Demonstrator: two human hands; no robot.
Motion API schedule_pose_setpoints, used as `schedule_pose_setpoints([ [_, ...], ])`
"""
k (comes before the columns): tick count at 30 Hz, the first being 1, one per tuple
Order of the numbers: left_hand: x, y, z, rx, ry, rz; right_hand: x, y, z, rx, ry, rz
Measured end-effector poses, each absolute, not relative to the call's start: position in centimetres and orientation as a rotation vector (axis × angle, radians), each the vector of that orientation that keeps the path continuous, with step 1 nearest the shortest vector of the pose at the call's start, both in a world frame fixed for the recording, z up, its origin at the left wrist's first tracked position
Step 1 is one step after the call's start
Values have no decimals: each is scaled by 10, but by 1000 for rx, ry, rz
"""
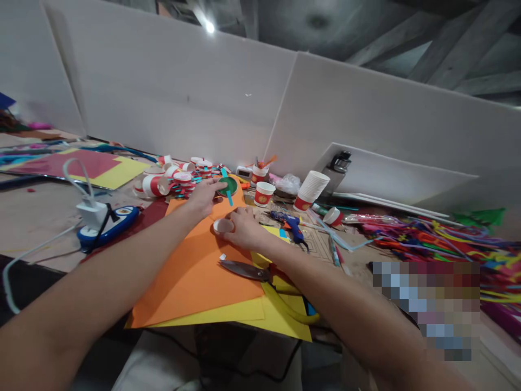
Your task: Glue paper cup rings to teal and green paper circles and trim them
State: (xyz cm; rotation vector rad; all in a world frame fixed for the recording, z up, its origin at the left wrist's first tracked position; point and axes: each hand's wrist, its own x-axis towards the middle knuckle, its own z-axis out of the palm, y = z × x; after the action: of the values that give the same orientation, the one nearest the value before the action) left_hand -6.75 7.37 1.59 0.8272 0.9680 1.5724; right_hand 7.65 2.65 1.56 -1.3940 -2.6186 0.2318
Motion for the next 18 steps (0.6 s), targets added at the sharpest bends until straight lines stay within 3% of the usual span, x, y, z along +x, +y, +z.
schedule_pose_setpoints([
  [6, -62, 68, 16, 865, 909, 1477, 117, 11, 29, -1344, -2418, 525],
  [11, -52, 61, 10, 1070, 868, 1298, 151, 7, 21, -1343, -2494, 587],
  [18, -38, 45, 9, 1643, 973, 1371, 164, 15, 19, -1164, -1923, 665],
])
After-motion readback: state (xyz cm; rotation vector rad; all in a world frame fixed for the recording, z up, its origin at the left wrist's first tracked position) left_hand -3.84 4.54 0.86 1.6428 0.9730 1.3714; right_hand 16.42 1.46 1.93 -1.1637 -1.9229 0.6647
